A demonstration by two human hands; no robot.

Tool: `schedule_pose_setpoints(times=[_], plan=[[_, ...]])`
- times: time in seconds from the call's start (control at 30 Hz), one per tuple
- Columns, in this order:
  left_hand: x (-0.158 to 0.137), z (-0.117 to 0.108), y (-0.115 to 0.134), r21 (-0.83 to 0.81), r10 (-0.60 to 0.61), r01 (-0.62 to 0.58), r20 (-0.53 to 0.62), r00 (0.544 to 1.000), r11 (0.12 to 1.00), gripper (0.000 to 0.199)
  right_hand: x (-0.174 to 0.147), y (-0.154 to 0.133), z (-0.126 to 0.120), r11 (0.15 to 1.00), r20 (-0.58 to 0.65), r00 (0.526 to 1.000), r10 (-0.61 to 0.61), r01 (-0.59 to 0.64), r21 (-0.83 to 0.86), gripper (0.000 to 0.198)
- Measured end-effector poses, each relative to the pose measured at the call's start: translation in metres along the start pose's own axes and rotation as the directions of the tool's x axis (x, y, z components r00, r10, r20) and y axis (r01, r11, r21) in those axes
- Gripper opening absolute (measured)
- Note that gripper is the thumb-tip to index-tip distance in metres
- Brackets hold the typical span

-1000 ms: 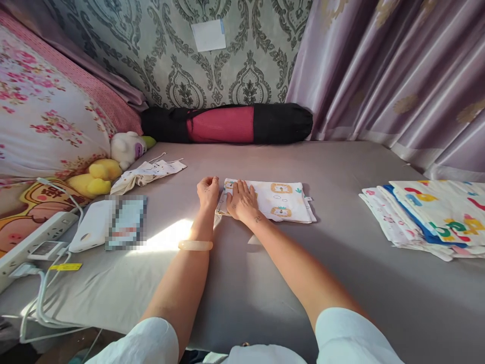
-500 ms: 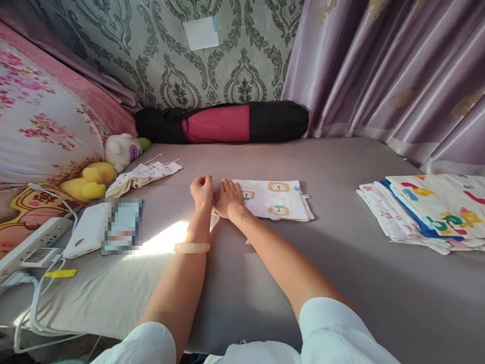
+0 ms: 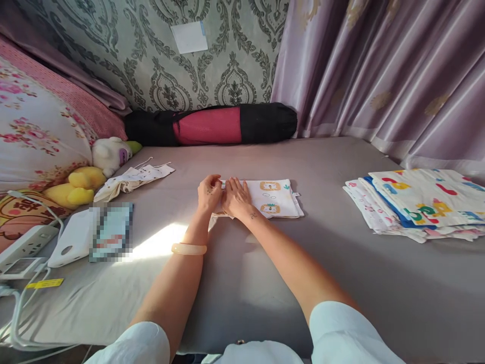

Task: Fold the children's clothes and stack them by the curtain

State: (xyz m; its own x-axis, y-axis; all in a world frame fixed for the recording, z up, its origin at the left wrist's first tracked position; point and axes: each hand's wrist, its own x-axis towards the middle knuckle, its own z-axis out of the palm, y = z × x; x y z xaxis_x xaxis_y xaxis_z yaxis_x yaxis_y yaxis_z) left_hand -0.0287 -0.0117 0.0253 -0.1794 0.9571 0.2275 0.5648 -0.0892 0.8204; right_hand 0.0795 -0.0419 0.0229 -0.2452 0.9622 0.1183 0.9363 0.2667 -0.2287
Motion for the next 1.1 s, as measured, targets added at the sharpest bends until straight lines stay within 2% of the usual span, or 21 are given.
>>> schedule_pose_setpoints(times=[0.13,0.4,0.63,0.83,0.97,1.1], plan=[[-0.004,0.006,-0.002,0.148,0.051,-0.071,0.135,0.989,0.986,0.04,-0.005,0.007,0.0,1.0,0.061,0.998,0.018,-0.017,-0.006,0.056],[-0.004,0.006,-0.001,0.298,0.063,-0.113,0.172,0.983,0.948,0.038,-0.003,0.014,-0.001,1.0,0.06,0.998,0.005,-0.006,0.02,0.057],[-0.018,0.01,0.012,0.556,0.169,-0.273,0.232,0.958,0.785,0.033,-0.018,0.041,-0.001,0.994,-0.047,0.997,0.066,-0.069,-0.08,0.058],[-0.023,0.019,0.017,0.562,0.197,-0.345,0.307,0.931,0.752,0.03,-0.019,0.042,0.003,0.995,-0.041,0.996,0.075,-0.078,-0.066,0.057],[-0.024,0.024,0.013,0.523,0.248,-0.418,0.365,0.897,0.743,0.03,-0.017,0.047,-0.006,0.994,0.029,0.994,0.105,-0.104,-0.033,0.058],[-0.026,0.03,0.009,0.457,0.328,-0.498,0.403,0.854,0.737,0.031,-0.023,0.062,-0.015,0.984,0.028,0.985,0.171,-0.169,-0.061,0.059]])
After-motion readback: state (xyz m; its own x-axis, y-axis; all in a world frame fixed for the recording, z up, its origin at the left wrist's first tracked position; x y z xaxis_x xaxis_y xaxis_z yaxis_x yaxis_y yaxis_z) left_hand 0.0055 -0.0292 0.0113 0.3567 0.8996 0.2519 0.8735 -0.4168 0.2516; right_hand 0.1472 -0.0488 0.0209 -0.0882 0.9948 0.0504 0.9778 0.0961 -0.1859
